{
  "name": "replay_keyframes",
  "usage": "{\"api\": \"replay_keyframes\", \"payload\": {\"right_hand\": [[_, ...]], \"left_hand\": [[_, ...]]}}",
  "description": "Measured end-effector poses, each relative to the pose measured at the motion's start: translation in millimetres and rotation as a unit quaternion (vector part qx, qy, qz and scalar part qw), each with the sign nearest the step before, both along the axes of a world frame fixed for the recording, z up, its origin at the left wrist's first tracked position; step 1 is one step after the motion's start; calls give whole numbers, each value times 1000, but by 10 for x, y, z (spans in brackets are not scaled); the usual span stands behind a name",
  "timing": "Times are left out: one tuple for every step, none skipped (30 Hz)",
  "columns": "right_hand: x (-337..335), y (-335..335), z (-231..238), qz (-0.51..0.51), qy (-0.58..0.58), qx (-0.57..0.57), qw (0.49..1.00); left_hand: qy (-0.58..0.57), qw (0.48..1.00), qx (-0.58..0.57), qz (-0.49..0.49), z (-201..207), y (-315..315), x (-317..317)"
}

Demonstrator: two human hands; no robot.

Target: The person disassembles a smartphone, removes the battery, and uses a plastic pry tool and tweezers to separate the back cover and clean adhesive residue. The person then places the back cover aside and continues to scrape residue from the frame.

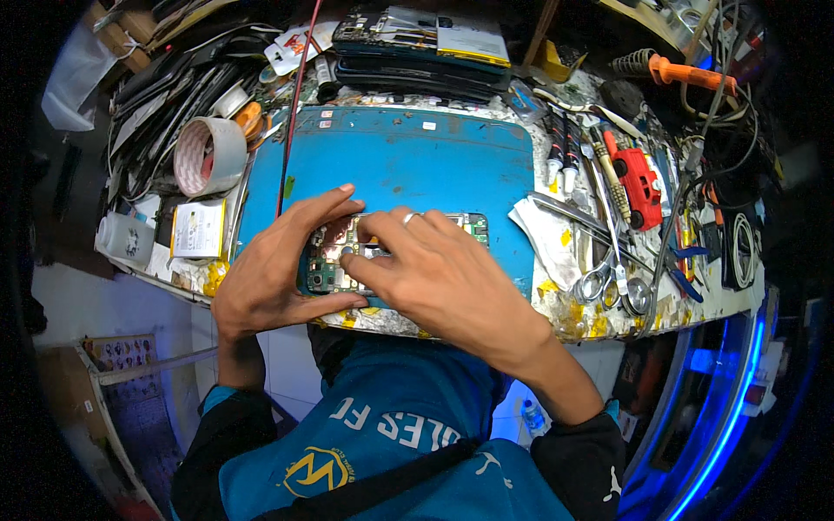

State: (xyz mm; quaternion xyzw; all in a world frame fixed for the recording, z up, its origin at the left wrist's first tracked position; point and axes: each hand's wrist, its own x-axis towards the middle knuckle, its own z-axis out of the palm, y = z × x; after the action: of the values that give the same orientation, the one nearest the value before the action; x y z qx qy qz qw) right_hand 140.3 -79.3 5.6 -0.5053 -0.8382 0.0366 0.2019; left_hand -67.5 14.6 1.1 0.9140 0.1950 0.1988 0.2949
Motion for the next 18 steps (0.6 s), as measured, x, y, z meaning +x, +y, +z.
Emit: {"api": "replay_keyframes", "payload": {"right_hand": [[3, 22, -9, 5, 7, 7, 1000], [3, 42, -22, 13, 15, 10, 1000], [8, 56, -29, 20, 25, 14, 999], [20, 65, -31, 16, 28, 16, 999], [42, 67, -26, 12, 31, 18, 999], [71, 61, -15, 9, 33, 19, 999], [111, 44, 2, -5, 47, 23, 999], [165, 18, 26, -18, 63, 25, 998], [226, -10, 50, -30, 78, 28, 996], [282, -60, 76, -59, 111, -1, 992], [347, -81, 87, -77, 140, 16, 987], [406, -113, 98, -93, 164, 17, 982], [457, -143, 103, -109, 188, 17, 976], [496, -165, 97, -117, 201, 1, 972], [524, -184, 87, -121, 217, -9, 968], [540, -202, 75, -125, 238, -18, 963], [547, -231, 69, -112, 198, -30, 973], [545, -259, 68, -98, 164, -40, 981]], "left_hand": [[-11, 1000, 6, -2, -16, 7, 7], [-13, 1000, 13, -3, -30, 7, 0], [-11, 1000, 19, -3, -46, 8, -9], [-7, 1000, -3, 7, -63, 0, -18], [-13, 1000, -4, 9, -79, -7, -26], [-16, 1000, -7, 13, -92, -10, -33], [-20, 1000, -10, 16, -102, -13, -37], [-17, 1000, -10, 18, -108, -13, -40], [-14, 1000, -9, 20, -110, -13, -42], [-11, 1000, -9, 22, -111, -10, -40], [-13, 1000, 0, 19, -111, -6, -37], [-14, 1000, 9, 16, -110, 0, -33], [-15, 1000, 19, 13, -111, 8, -28], [-18, 1000, 22, 10, -114, 14, -23], [-21, 999, 25, 7, -119, 17, -20], [-23, 999, 28, 4, -123, 21, -18], [-25, 999, 35, -2, -128, 22, -20], [-26, 999, 41, -8, -129, 31, -23]]}}
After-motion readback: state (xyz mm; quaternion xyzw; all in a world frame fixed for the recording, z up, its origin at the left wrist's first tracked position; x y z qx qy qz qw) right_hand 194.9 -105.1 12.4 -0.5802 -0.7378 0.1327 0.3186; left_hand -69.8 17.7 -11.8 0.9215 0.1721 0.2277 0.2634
